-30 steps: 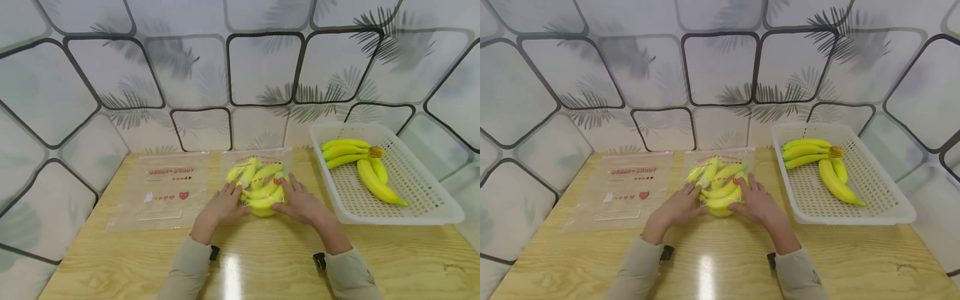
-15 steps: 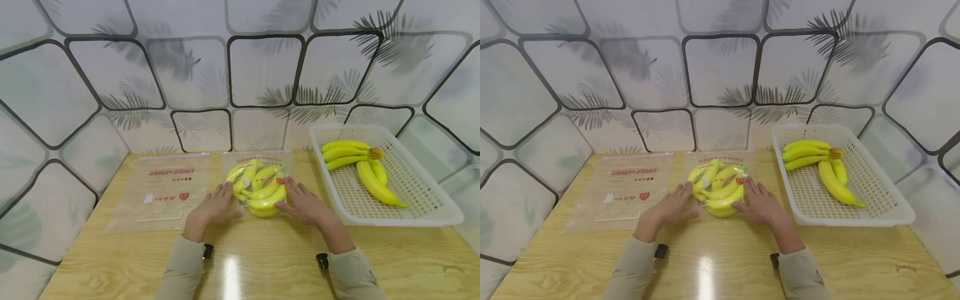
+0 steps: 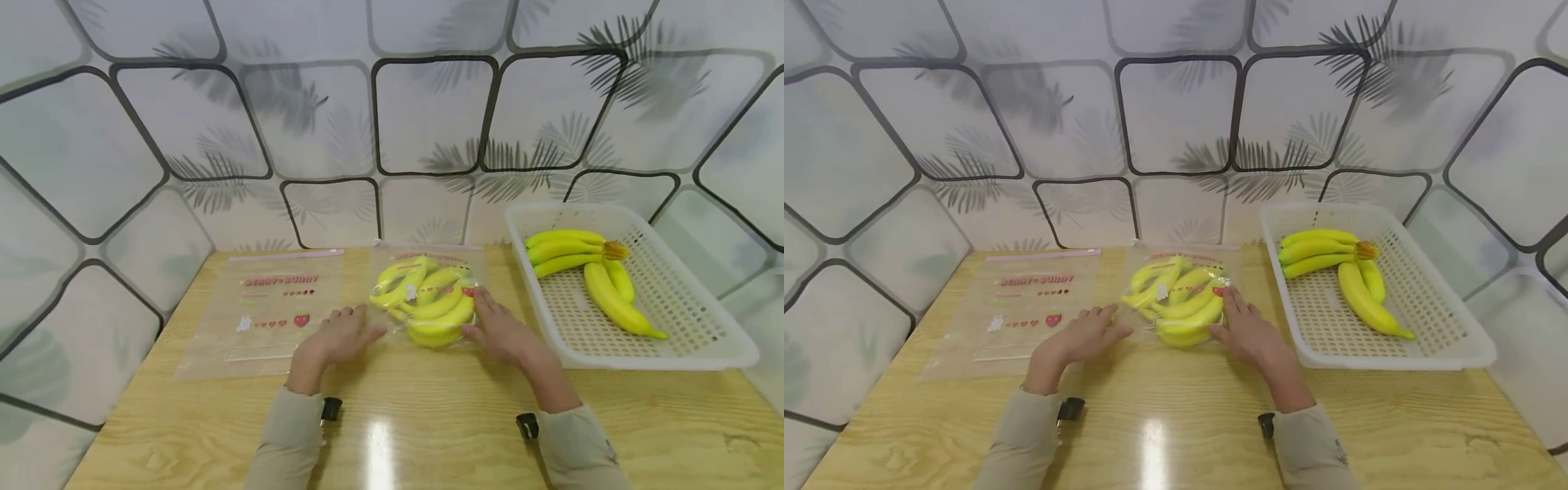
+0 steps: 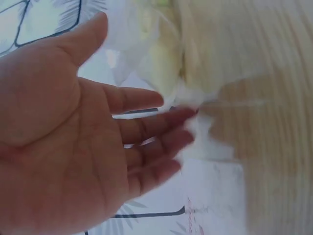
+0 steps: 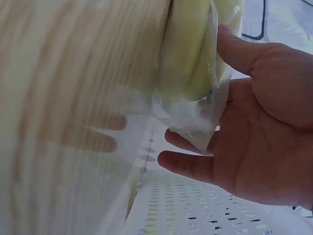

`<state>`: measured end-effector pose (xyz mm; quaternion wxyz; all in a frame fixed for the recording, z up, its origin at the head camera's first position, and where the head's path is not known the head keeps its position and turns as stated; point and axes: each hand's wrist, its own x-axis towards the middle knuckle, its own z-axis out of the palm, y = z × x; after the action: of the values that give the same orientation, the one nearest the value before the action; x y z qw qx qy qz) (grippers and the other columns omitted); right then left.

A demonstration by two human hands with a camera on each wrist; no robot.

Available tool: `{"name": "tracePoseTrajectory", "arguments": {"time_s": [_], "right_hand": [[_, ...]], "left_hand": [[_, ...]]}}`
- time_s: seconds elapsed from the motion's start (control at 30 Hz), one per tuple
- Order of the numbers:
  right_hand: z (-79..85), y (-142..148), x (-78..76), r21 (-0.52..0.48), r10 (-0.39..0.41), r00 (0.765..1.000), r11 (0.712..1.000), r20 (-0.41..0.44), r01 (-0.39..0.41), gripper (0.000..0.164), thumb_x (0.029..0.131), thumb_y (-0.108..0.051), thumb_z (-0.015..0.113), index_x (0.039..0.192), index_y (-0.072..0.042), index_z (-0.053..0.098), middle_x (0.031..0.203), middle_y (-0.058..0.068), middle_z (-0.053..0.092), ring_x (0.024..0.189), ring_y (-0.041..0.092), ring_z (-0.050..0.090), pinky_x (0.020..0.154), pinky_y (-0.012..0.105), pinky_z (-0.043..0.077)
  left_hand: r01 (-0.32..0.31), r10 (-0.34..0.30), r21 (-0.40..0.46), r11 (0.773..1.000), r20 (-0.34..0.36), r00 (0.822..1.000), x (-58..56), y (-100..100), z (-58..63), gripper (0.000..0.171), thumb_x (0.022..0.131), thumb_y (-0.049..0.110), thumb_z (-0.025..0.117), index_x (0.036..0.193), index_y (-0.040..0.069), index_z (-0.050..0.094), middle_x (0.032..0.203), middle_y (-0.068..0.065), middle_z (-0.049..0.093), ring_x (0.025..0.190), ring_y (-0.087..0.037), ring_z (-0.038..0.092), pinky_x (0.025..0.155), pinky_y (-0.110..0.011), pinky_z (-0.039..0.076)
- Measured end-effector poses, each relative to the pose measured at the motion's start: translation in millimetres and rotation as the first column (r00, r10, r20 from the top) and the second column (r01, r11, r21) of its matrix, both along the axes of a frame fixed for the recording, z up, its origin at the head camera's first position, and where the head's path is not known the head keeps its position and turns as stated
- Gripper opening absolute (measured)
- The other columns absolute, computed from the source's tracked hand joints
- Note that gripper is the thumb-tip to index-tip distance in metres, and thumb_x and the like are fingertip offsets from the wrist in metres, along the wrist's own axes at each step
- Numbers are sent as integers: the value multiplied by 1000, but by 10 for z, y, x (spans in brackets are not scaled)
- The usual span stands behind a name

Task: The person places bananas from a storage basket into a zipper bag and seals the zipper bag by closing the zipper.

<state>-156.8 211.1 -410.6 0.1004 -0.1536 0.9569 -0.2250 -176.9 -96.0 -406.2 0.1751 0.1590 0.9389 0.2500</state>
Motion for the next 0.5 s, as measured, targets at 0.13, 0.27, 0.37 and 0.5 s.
{"name": "tracePoseTrajectory", "arguments": {"time_s": [0.13, 0.27, 0.37, 0.5], "right_hand": [[5, 16, -13, -2, -2, 1000, 1000, -10, 2, 76, 104, -29, 48, 152, 14, 6, 160, 31, 4, 145, 49, 14, 117, 59, 18], [21, 17, -19, 5, -1, 1000, 1000, 28, 1, 74, 106, -27, 45, 152, 13, 5, 161, 30, 2, 145, 49, 14, 117, 59, 18], [26, 16, -15, -2, -13, 999, 1000, 51, 13, 73, 106, -25, 46, 153, 12, 5, 161, 29, 2, 144, 49, 17, 117, 57, 18], [22, 26, -12, -24, -15, 998, 1000, 62, 16, 74, 105, -25, 47, 154, 11, 4, 161, 28, 2, 144, 48, 19, 118, 56, 18]], "left_hand": [[-16, 12, 196, 980, 21, 1000, -37, -16, 17, 67, 101, 25, 58, 151, -7, 27, 108, -21, 66, 94, -30, 64, 83, -44, 52], [-58, 34, 308, 950, 82, 996, -55, -56, 18, 72, 94, 12, 67, 152, -1, 26, 69, -4, 52, 58, -15, 43, 55, -29, 39], [-88, 37, 370, 925, 144, 989, -63, -98, -14, 75, 92, 10, 70, 151, -2, 27, 64, -2, 50, 56, -14, 44, 55, -28, 38], [-92, 0, 403, 911, 221, 975, -64, -160, -32, 64, 95, 9, 65, 146, -10, 32, 71, -8, 65, 66, -17, 61, 69, -31, 50]]}}
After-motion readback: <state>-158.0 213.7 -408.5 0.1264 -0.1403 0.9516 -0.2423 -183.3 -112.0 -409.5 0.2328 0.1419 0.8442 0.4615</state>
